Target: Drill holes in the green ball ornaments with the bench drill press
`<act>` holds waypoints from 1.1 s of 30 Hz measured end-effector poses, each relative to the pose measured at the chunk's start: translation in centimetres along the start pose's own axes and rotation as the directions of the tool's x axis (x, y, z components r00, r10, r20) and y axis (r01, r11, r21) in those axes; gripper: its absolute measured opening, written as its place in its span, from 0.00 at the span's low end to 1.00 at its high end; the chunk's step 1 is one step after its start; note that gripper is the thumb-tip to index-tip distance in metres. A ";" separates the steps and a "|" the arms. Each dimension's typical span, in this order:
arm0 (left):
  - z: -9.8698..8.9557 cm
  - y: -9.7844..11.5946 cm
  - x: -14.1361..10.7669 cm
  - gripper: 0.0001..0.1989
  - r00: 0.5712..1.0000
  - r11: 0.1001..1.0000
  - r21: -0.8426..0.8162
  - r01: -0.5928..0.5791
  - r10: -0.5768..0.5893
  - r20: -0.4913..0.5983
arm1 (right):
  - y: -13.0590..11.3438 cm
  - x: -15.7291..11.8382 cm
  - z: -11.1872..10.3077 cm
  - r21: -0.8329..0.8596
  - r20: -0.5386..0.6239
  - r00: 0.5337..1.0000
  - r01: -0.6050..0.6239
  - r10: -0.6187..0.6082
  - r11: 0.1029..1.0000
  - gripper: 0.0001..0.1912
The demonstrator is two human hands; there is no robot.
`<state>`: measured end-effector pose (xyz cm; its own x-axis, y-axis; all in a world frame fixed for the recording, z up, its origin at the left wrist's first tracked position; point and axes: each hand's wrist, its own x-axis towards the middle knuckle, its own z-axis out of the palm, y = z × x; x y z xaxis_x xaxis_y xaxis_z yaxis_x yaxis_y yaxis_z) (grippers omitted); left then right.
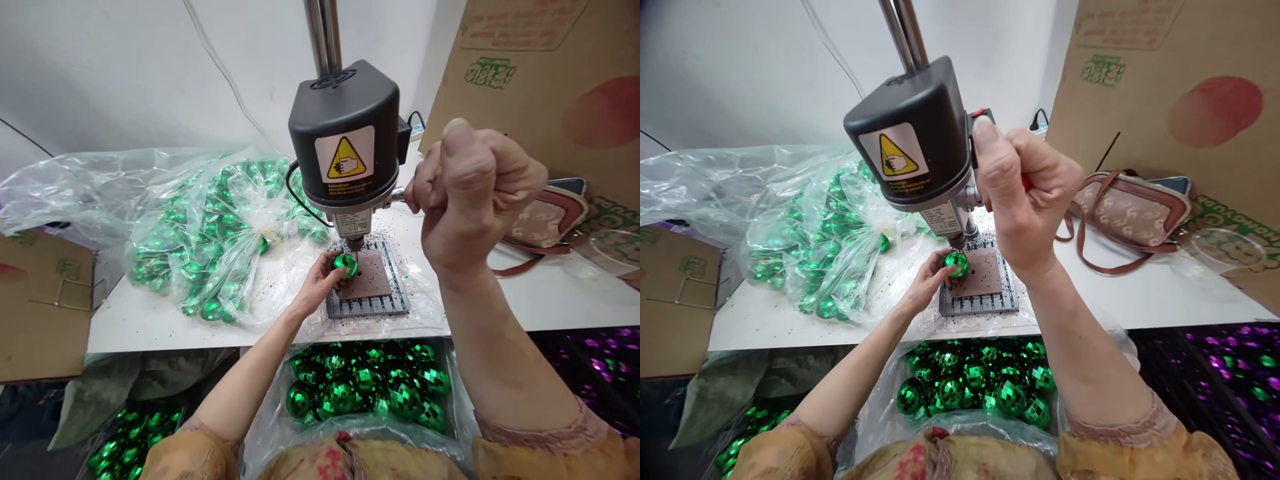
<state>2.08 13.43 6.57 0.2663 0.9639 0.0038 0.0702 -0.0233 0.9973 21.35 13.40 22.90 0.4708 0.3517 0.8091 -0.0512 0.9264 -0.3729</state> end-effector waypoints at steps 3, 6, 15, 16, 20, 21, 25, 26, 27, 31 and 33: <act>0.0 -0.2 0.6 0.28 1.000 1.000 0.017 0.008 -0.008 0.019 | 0.1 -0.1 0.0 -0.013 0.010 1.000 0.006 -0.006 1.000 0.28; 0.3 -0.3 0.9 0.30 0.999 1.000 0.009 -0.002 0.002 0.045 | 0.0 -0.1 0.0 -0.030 0.033 0.999 0.010 -0.009 0.999 0.28; 1.1 0.1 0.9 0.29 0.995 0.946 0.314 -0.086 0.067 0.068 | -0.3 -0.3 -0.1 -0.003 0.057 0.998 -0.031 0.031 1.000 0.26; 1.3 0.2 0.9 0.27 0.994 0.919 0.378 -0.112 0.098 0.055 | -0.4 -0.3 -0.1 -0.004 0.055 0.998 -0.038 0.039 0.999 0.26; 2.2 -0.1 0.6 0.25 0.972 0.846 0.487 -0.214 0.234 0.020 | -0.5 -0.2 -0.2 -0.017 0.057 0.997 -0.042 0.042 0.999 0.26; 2.4 -0.4 0.6 0.25 0.971 0.859 0.464 -0.218 0.238 0.017 | -0.5 -0.1 -0.2 -0.021 0.065 0.997 -0.040 0.041 0.999 0.26; 2.7 -1.7 0.5 0.28 0.979 0.926 0.324 -0.195 0.204 0.007 | -0.6 -0.1 -0.3 -0.037 0.077 0.996 -0.051 0.054 0.998 0.27; 2.7 -1.9 0.5 0.28 0.980 0.933 0.304 -0.191 0.200 0.000 | -0.5 -0.2 -0.4 -0.044 0.069 0.996 -0.058 0.061 0.997 0.27; 2.6 -2.1 0.5 0.29 0.980 0.938 0.290 -0.188 0.198 -0.004 | -0.5 -0.4 -0.5 -0.054 0.062 0.996 -0.060 0.064 0.997 0.27; 2.5 -2.6 0.6 0.29 0.981 0.944 0.274 -0.185 0.195 -0.011 | 0.0 -1.5 -1.1 -0.079 0.019 1.000 -0.009 0.011 0.997 0.30; 2.6 -2.6 0.5 0.29 0.978 0.938 0.287 -0.196 0.208 -0.012 | 0.2 -2.1 -1.4 -0.086 0.013 1.000 0.015 -0.014 0.996 0.30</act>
<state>4.50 13.34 3.75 0.2631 0.9412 0.2120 0.2896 -0.2867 0.9132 21.63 12.69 20.50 0.4601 0.3406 0.8199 0.0318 0.9166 -0.3986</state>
